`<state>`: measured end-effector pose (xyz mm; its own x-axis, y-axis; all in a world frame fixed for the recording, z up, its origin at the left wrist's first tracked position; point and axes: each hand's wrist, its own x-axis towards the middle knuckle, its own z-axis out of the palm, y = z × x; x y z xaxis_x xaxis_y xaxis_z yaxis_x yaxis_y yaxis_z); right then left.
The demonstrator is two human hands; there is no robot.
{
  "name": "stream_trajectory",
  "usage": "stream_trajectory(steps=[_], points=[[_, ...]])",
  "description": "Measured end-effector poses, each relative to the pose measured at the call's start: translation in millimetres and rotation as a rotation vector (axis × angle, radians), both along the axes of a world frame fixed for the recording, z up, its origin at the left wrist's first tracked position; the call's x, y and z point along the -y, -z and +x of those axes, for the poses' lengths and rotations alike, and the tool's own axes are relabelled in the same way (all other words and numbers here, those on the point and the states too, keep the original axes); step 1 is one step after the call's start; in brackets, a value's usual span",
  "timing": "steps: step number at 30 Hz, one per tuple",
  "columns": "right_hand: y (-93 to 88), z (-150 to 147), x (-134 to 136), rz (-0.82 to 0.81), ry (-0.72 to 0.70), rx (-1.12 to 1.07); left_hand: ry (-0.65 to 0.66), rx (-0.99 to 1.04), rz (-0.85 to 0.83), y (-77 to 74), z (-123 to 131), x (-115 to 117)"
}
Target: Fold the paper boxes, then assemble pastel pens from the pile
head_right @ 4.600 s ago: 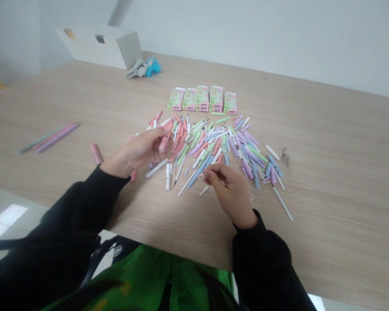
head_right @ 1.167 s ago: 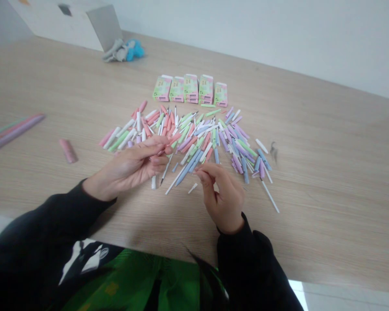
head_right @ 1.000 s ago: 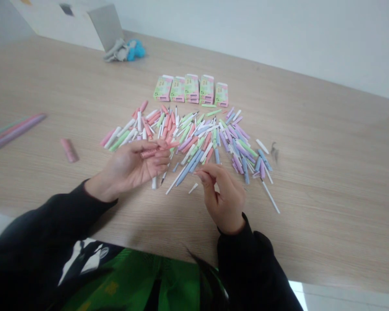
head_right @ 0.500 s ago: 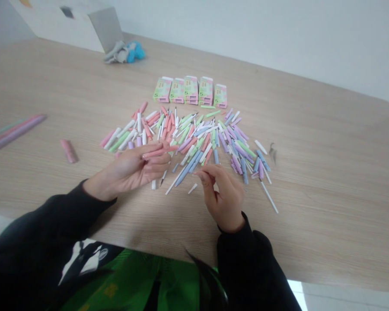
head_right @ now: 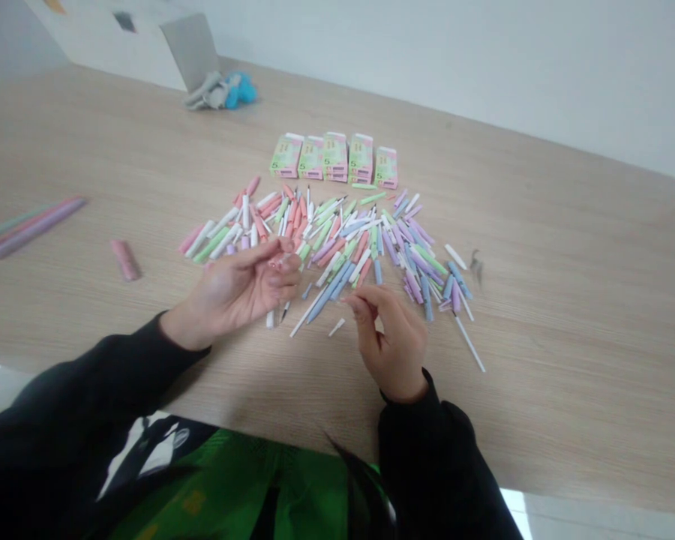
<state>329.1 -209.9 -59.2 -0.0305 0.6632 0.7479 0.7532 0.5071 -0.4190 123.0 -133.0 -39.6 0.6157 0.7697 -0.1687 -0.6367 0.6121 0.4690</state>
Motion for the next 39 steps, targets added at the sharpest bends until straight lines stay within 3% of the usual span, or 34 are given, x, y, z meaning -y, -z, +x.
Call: stream_trajectory(steps=[9,24,39], points=[[-2.5,-1.8,-0.5,0.018,-0.003,0.018,0.083,0.013,0.059,-7.9,-2.6,5.6],[-4.7,-1.5,1.0,0.012,-0.028,0.012,0.181,-0.05,0.09,-6.1,-1.5,6.3],[-6.1,-2.2,1.3,0.02,-0.036,0.007,0.18,-0.026,0.128,-2.7,-1.0,6.9]])
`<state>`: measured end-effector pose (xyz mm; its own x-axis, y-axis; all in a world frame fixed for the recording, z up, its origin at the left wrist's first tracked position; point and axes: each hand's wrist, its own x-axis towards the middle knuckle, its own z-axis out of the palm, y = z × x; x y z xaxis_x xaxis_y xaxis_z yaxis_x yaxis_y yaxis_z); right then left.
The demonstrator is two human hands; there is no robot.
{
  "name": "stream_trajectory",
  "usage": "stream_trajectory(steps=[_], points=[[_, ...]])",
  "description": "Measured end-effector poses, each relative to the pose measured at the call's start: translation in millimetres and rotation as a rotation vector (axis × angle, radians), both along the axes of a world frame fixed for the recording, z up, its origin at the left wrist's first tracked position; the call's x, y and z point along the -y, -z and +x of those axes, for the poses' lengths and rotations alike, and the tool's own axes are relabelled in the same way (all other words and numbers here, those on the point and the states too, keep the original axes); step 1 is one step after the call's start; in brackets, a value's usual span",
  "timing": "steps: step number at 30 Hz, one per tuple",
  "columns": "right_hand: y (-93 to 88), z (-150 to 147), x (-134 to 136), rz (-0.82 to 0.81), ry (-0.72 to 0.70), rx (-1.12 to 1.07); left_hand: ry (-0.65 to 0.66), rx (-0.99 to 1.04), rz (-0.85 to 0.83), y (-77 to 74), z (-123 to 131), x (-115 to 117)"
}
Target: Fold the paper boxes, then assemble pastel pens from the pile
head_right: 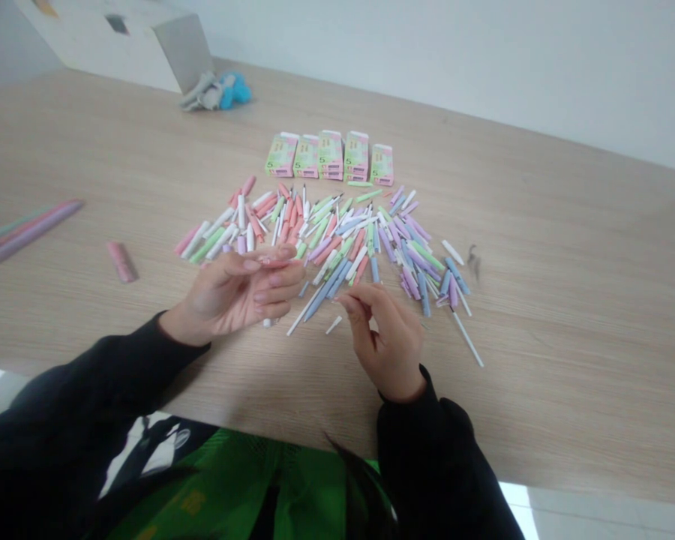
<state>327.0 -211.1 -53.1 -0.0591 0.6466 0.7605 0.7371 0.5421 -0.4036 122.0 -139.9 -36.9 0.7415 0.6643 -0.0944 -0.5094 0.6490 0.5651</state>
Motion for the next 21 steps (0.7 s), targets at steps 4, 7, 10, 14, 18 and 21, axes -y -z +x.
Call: stream_trajectory(steps=[4,7,10,14,18,21], points=[[-0.3,-0.1,0.7,-0.007,-0.019,-0.008,0.012,-0.007,0.032,1.2,0.8,-0.4],[-0.4,-0.1,1.0,-0.018,-0.017,-0.012,0.011,-0.02,0.042,0.3,0.1,-0.3],[-0.8,-0.6,1.0,-0.025,-0.011,-0.011,0.013,-0.036,0.047,-0.5,-0.6,0.0],[-1.0,-0.6,0.9,-0.012,0.0,0.002,0.029,-0.042,0.064,-0.6,-0.1,0.3],[-0.3,0.2,1.0,-0.014,-0.008,0.004,0.027,-0.032,0.063,-1.3,0.8,0.5],[0.3,0.5,1.0,-0.015,-0.021,-0.009,0.028,-0.036,0.059,-2.1,0.7,0.6]])
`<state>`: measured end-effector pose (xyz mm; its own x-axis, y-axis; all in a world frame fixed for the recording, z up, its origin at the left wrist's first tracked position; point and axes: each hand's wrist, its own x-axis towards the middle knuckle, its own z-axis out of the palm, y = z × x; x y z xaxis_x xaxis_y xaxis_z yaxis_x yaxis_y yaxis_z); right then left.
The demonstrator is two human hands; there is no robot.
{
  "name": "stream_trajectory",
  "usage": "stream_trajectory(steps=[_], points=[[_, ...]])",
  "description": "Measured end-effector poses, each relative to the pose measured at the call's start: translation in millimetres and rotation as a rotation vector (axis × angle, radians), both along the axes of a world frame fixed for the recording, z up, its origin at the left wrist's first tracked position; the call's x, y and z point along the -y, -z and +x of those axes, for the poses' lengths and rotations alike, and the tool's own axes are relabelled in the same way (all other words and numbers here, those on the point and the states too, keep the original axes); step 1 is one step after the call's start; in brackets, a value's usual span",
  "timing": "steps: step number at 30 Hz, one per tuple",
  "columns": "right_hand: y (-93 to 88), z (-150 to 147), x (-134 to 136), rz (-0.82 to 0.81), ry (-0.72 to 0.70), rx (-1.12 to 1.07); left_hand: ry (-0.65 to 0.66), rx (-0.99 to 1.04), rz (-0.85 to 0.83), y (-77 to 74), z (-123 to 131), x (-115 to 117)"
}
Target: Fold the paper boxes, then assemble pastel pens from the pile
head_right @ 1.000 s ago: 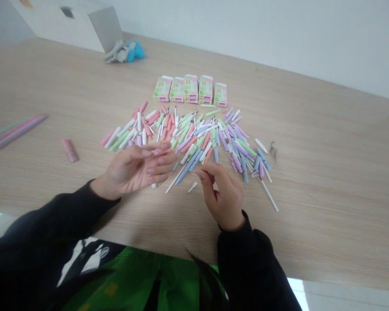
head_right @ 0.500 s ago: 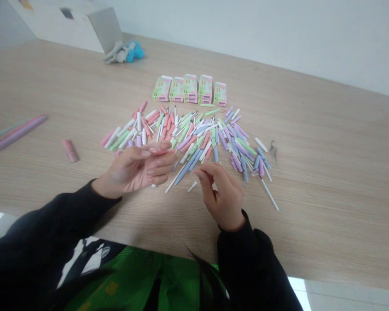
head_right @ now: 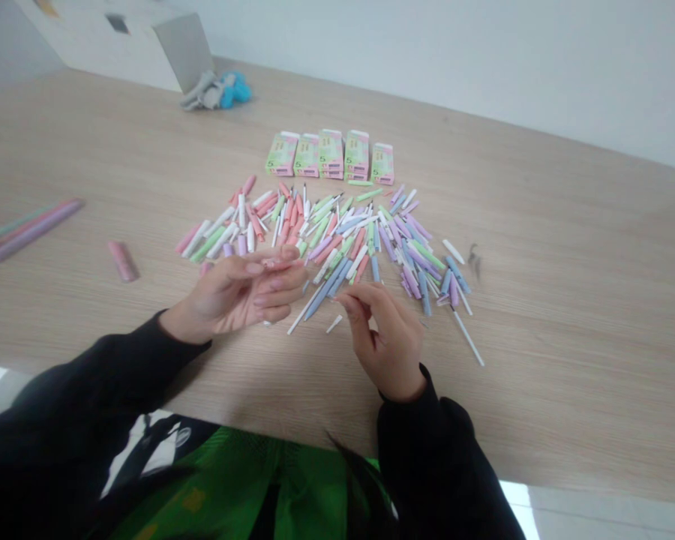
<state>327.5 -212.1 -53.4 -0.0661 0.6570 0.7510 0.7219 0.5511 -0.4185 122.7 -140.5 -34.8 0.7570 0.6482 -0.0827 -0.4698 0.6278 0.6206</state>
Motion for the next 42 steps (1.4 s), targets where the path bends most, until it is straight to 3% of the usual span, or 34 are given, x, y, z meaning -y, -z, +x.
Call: stream_trajectory(steps=[16,22,33,42], points=[[1.1,0,0,-0.008,0.035,0.006,-0.091,0.052,-0.032,-0.4,5,1],[0.0,1,-2,0.004,0.042,0.014,-0.079,-0.055,0.0,5.0,5,0],[1.6,3,-1,-0.019,0.038,-0.003,-0.125,-0.077,-0.053,-8.8,-5,-8],[6.7,5,-3,-0.08,0.009,-0.017,-0.073,-0.151,-0.116,-11.4,10,-5]])
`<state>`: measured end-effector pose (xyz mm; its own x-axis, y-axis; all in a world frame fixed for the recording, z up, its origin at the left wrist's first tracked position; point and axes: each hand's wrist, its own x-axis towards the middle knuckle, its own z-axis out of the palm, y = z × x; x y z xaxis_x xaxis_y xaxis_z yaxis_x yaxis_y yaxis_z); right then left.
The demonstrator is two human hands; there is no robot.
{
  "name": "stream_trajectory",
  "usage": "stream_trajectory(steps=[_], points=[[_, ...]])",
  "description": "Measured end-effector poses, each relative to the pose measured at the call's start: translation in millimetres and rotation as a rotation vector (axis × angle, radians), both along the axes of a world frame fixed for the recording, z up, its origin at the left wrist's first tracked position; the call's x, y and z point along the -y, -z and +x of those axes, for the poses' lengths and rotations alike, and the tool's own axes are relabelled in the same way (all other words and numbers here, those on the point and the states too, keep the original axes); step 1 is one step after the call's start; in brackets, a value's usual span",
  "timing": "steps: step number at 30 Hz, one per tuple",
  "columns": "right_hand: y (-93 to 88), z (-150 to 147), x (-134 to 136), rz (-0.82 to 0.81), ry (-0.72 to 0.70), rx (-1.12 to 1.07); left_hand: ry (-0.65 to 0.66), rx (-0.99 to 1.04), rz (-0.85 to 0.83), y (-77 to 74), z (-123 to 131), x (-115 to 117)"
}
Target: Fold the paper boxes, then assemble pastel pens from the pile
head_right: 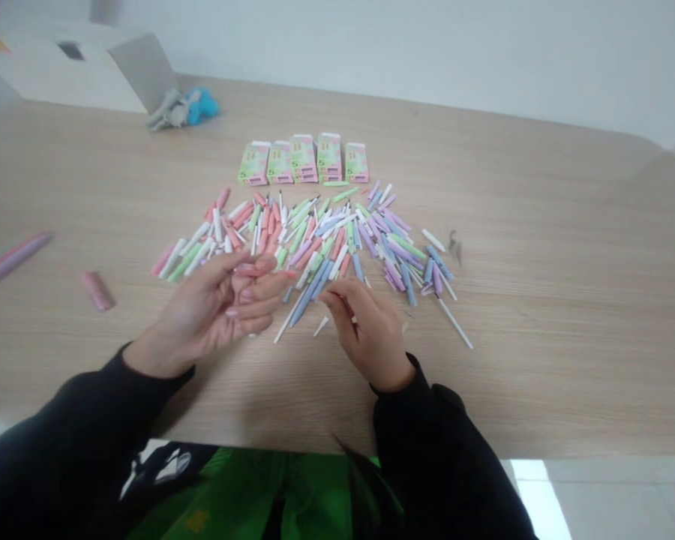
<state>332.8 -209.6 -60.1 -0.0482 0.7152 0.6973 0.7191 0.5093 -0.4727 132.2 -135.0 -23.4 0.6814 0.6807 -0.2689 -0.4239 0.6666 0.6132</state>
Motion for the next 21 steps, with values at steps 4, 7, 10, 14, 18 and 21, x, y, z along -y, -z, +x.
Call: stream_trajectory(steps=[4,7,10,14,18,21], points=[[1.2,0,0,-0.044,0.03,-0.001,0.005,-0.098,0.027,-5.2,-5,1],[-1.2,3,0,-0.059,0.034,0.001,0.116,-0.146,0.003,-6.4,-8,7],[-3.8,6,0,-0.054,0.033,0.007,0.1,-0.159,-0.019,-3.8,-8,12],[-4.4,8,3,-0.065,0.027,0.031,0.112,-0.153,-0.078,2.9,-5,15],[-4.0,6,7,-0.06,0.024,0.049,0.049,-0.16,-0.177,10.8,-3,20],[-4.2,4,8,-0.059,0.004,0.051,0.063,-0.131,-0.211,11.5,-4,28]])
